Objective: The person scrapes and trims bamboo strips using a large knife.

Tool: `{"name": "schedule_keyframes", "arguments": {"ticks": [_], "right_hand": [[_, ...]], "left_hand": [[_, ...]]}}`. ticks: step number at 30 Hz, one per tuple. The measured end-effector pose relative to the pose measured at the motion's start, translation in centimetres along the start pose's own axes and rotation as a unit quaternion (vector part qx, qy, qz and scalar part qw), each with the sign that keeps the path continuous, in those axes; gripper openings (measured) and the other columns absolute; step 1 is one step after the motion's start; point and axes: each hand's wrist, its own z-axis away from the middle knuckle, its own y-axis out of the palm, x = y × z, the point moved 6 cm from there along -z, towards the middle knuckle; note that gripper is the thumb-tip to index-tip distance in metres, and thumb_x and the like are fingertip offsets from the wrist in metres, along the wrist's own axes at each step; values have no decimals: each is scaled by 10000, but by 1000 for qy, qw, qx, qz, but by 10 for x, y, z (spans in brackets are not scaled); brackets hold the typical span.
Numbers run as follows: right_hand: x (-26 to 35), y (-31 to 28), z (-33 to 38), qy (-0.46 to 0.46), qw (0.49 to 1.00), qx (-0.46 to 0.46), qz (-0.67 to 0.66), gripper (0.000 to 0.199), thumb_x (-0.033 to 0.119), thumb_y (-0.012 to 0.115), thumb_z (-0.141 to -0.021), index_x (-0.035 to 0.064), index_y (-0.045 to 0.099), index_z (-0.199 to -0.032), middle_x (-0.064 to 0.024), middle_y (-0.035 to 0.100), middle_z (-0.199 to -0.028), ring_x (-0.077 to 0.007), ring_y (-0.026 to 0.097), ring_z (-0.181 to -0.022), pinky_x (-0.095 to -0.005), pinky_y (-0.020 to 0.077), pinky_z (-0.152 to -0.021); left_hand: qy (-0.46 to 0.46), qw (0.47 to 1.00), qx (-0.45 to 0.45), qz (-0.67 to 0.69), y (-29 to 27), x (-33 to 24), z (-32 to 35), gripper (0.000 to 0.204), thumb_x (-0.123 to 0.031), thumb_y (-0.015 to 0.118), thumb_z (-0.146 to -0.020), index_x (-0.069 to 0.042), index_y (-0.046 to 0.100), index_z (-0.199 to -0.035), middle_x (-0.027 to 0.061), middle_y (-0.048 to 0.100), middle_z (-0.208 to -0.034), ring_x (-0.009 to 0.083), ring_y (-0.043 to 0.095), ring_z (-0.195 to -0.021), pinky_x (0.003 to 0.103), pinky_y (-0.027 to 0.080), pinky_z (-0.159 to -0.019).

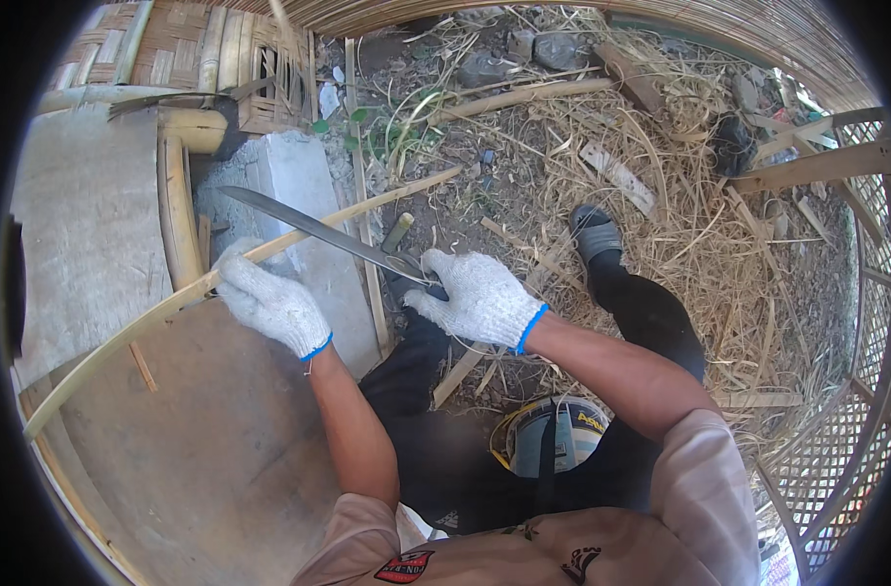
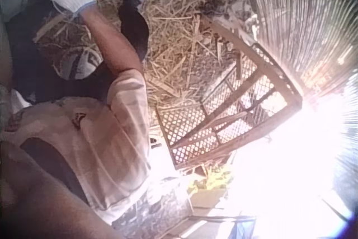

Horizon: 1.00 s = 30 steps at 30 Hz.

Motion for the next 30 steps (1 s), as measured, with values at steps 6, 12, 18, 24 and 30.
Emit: {"name": "schedule_keyframes", "arguments": {"ticks": [6, 12, 18, 24, 30], "right_hand": [[-32, 0, -3, 101, 995, 13, 2, 554, 480, 628, -938, -48, 587, -1101, -299, 670, -806, -479, 675, -827, -542, 522, -767], [-30, -1, 0, 115, 992, 29, 43, 614, 476, 605, -933, -106, 543, -1119, -322, 678, -856, -489, 673, -876, -548, 520, -816], [-31, 3, 26, 71, 994, -2, 80, 584, 461, 621, -923, -71, 552, -1153, -305, 683, -858, -472, 676, -860, -534, 522, -795], [-24, 11, 138, 94, 994, -21, 50, 479, 433, 647, -918, -5, 617, -1112, -262, 679, -826, -445, 685, -837, -511, 527, -746], [0, 11, 264, 99, 990, -102, 16, 444, 372, 631, -966, 10, 593, -1220, -234, 688, -839, -415, 691, -824, -473, 520, -744]], "left_hand": [[9, 1000, 12, -25, 2, -8, -2, 372, -285, 437, -1075, 29, 600, -962, 86, 579, -875, 155, 522, -749, 309, 460, -677], [78, 996, 40, -24, 10, -12, -3, 393, -285, 418, -1084, 48, 601, -981, 126, 595, -909, 242, 560, -859, 390, 461, -856], [55, 995, 64, 55, 8, -15, -1, 441, -334, 369, -1100, 20, 594, -966, 128, 606, -920, 243, 576, -866, 403, 470, -835], [-57, 933, 32, 354, -28, -71, 12, 454, -444, 416, -1079, -60, 512, -857, 56, 508, -759, 168, 502, -678, 347, 472, -698], [-68, 837, 94, 535, -94, -178, 38, 477, -505, 460, -1062, -143, 420, -754, -31, 334, -619, 81, 264, -512, 267, 219, -467]]}}
